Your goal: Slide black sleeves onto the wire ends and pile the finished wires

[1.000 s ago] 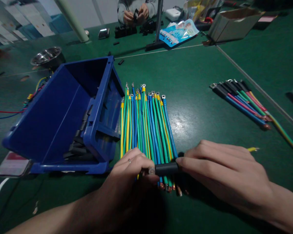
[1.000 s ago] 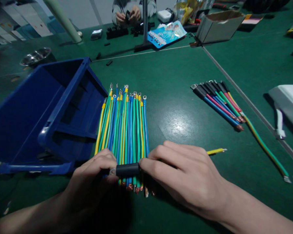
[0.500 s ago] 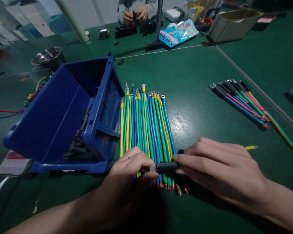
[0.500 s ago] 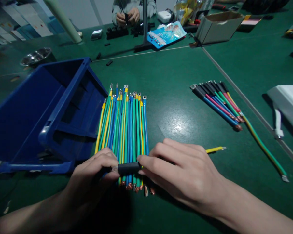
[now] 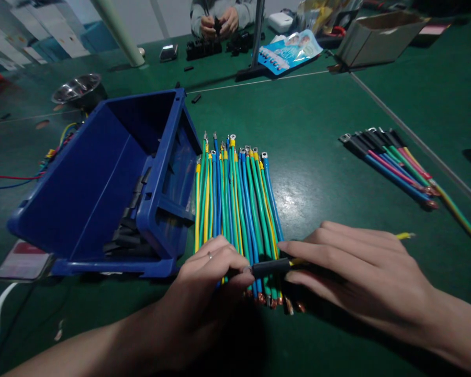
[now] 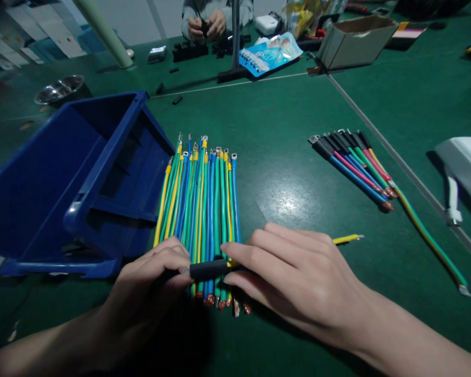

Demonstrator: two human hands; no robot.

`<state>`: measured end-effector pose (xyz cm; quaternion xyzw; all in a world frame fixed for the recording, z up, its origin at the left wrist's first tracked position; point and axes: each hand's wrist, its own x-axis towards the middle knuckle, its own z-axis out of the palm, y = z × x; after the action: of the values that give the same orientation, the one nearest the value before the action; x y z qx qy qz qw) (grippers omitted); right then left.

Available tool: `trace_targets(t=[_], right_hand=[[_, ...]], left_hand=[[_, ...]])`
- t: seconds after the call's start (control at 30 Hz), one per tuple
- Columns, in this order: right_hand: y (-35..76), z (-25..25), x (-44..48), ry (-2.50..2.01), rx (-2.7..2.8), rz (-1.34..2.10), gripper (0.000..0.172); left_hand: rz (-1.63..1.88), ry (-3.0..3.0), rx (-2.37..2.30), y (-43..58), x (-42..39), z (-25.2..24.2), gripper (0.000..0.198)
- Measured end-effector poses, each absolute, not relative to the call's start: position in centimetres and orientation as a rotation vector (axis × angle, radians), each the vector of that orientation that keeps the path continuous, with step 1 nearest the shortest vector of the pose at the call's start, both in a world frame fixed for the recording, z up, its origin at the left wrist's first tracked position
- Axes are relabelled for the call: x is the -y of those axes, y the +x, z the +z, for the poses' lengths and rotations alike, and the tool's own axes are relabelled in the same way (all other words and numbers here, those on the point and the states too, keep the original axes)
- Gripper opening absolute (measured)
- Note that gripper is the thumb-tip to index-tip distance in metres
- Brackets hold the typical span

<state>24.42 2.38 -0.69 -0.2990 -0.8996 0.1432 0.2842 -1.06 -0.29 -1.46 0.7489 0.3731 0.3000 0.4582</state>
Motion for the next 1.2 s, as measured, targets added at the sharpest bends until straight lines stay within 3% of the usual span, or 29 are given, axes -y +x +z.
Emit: trace_targets(t=[0.1,0.3,0.57,0.83,1.2], right_hand=[[24.4,-0.4,-2.5,-0.809,2.423,0.444,0.007],[24.2,-0.2,-1.9,-0.867,2.458,0.403,0.003],[24.3,0.0,-1.8,-0.945,2.409,0.606,0.006],[24.7,0.1,-2.8,-0.963,2.420,0.443,0.021],[24.7,0.4,-2.8,-0.936,2.361,0.373,0.005]], left_hand=[[0.713,1.839,-0.901,-1.1,0.2,-1.1,0.011],[0.749,1.818,-0.879,-1.1,0.3,-0.9,0.013],[0.712,1.820,-0.880,-1.0,0.2,-0.4,0.015],[0.716,1.808,-0.912,-1.0,0.2,-0.7,0.014],[0.726,1.885,-0.936,-1.0,0.3,0.3,0.011]])
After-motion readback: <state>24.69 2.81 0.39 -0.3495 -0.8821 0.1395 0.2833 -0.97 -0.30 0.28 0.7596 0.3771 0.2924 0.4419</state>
